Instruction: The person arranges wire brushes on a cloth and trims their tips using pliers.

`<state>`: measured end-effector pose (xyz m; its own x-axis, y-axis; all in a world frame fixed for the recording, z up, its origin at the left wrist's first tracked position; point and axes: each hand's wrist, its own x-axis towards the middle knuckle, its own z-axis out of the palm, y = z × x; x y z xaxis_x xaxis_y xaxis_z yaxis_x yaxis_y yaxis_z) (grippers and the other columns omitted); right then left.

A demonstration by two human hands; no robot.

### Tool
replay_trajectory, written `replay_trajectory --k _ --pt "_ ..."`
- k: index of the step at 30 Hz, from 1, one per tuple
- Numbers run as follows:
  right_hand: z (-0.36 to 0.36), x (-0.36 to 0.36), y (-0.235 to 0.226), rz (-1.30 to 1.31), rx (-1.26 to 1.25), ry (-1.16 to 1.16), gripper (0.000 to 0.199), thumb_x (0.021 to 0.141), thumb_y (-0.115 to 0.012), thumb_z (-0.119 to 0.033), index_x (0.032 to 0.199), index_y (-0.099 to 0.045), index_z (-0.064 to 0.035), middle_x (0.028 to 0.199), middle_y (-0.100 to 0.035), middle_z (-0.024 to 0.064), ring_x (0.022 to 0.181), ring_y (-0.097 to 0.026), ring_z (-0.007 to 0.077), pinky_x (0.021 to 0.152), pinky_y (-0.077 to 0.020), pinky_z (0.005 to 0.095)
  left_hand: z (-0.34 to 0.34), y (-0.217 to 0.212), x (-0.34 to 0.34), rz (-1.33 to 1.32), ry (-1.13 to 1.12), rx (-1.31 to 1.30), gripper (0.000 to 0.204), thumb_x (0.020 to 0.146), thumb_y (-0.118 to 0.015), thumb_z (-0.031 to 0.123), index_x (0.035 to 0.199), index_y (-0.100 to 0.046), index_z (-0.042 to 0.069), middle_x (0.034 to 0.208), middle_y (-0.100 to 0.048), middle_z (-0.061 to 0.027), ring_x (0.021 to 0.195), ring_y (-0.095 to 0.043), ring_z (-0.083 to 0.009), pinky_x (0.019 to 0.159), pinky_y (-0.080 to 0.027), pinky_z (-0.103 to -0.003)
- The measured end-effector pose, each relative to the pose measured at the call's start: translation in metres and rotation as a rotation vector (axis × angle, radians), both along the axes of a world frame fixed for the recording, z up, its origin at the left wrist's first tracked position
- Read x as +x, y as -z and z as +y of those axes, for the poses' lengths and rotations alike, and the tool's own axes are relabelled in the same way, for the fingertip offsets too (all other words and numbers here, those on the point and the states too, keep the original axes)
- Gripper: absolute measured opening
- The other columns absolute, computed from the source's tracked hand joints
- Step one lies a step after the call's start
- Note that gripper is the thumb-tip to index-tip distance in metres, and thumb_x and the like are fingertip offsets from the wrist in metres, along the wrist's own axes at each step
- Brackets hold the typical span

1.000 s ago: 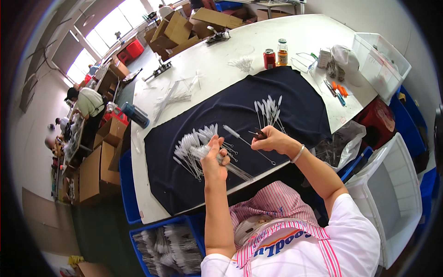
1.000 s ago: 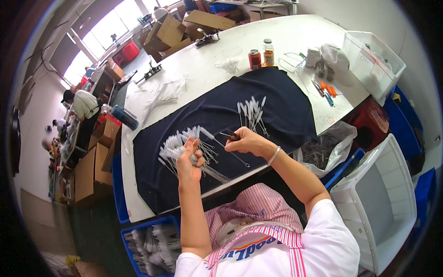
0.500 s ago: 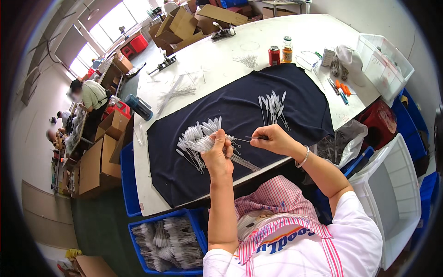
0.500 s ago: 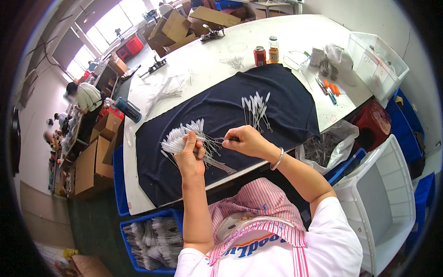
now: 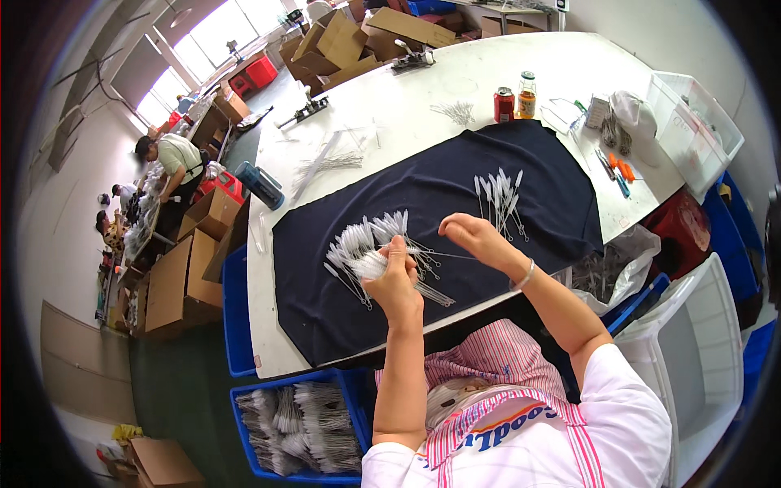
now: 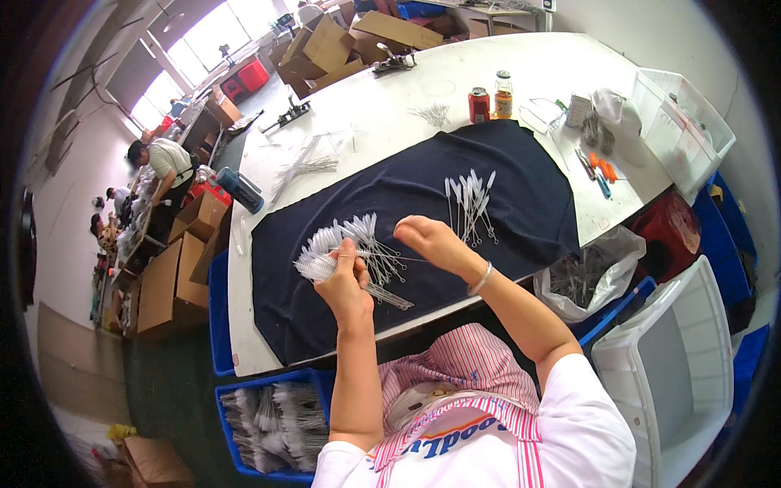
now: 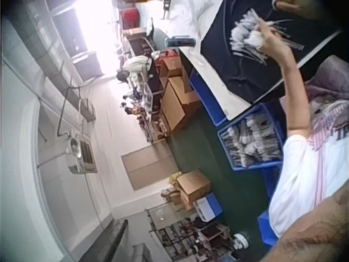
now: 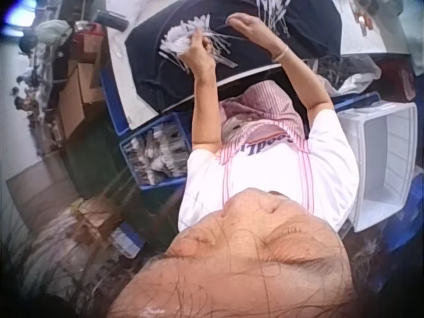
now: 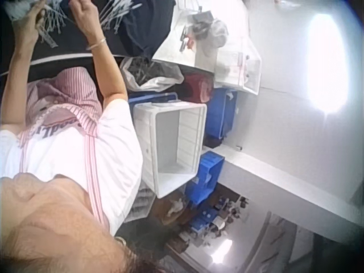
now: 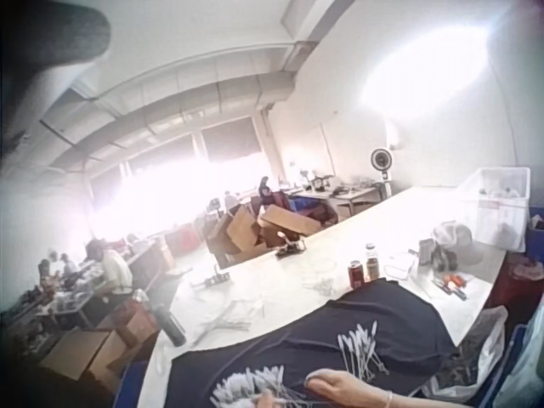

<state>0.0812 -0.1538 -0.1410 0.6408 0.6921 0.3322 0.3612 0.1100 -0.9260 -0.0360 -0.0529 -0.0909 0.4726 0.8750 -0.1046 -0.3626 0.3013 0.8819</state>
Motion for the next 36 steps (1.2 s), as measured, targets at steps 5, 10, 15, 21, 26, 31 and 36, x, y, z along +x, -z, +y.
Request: replay_trajectory --k 5,10,15,21,26,31,36 --pt "-0.009 -0.018 -0.011 -0.656 -0.236 0.231 0.026 0.079 -0.059 -0.032 0.083 -0.062 -0.0069 0.079 -0.058 0.0086 0.075 -0.055 0.0264 0.064 -0.0424 0.0362 -0.003 0.002 0.003 -0.011 0.002 -0.049 0.014 0.079 -0.065 0.007 0.072 -0.052 0.004 0.054 -0.051 -0.0022 0.038 -0.042 -0.0051 0.033 -0.025 -0.016" --pt "-0.009 -0.025 -0.011 -0.628 -0.21 0.264 0.023 0.079 -0.059 -0.03 0.082 -0.063 -0.0074 0.077 -0.058 0.008 0.072 -0.055 0.0256 0.064 -0.0416 0.0354 -0.006 0.008 0.008 -0.04 0.02 -0.062 0.013 0.079 -0.064 0.006 0.073 -0.053 0.004 0.055 -0.052 -0.003 0.037 -0.041 -0.0056 0.033 -0.025 -0.017" --pt "-0.01 -0.027 -0.011 -0.564 -0.167 0.281 0.02 0.078 -0.06 -0.027 0.078 -0.063 -0.0067 0.072 -0.058 0.0066 0.069 -0.053 0.0245 0.062 -0.0409 0.0352 -0.009 0.007 0.007 -0.03 0.04 -0.074 0.013 0.079 -0.064 0.007 0.073 -0.053 0.003 0.056 -0.052 -0.0035 0.037 -0.041 -0.006 0.033 -0.026 -0.018" --pt "-0.013 -0.027 -0.012 -0.518 -0.166 0.289 0.02 0.078 -0.061 -0.025 0.077 -0.063 -0.0059 0.073 -0.058 0.0078 0.069 -0.054 0.0247 0.062 -0.0423 0.035 -0.012 0.008 0.006 -0.043 0.066 -0.057 0.012 0.079 -0.064 0.006 0.074 -0.054 0.003 0.057 -0.053 -0.0039 0.04 -0.044 -0.0067 0.034 -0.028 -0.019" --pt "-0.025 -0.018 -0.015 -0.299 -0.239 0.196 0.024 0.081 -0.058 -0.028 0.084 -0.064 -0.0046 0.079 -0.059 0.0099 0.076 -0.057 0.0264 0.068 -0.0447 0.0343 -0.005 0.016 0.005 -0.122 0.176 0.022 0.009 0.078 -0.064 0.003 0.084 -0.057 -0.001 0.069 -0.058 -0.0072 0.052 -0.051 -0.0098 0.043 -0.039 -0.019" --pt "-0.032 -0.01 -0.02 -0.295 -0.286 0.027 0.029 0.085 -0.053 -0.032 0.089 -0.063 -0.005 0.084 -0.059 0.01 0.078 -0.057 0.0266 0.07 -0.0451 0.0333 -0.001 0.024 0.0 -0.172 0.282 0.05 0.015 0.079 -0.063 0.002 0.093 -0.058 -0.001 0.08 -0.061 -0.0093 0.061 -0.054 -0.0109 0.053 -0.045 -0.021" --pt "-0.034 -0.008 -0.022 -0.159 -0.283 -0.064 0.027 0.085 -0.055 -0.028 0.089 -0.061 -0.0025 0.079 -0.056 0.0053 0.071 -0.054 0.0166 0.065 -0.0427 0.0273 -0.002 0.024 -0.001 -0.219 0.358 0.078 0.019 0.079 -0.064 0.003 0.096 -0.058 0.0 0.086 -0.062 -0.0096 0.066 -0.056 -0.0115 0.06 -0.047 -0.022"
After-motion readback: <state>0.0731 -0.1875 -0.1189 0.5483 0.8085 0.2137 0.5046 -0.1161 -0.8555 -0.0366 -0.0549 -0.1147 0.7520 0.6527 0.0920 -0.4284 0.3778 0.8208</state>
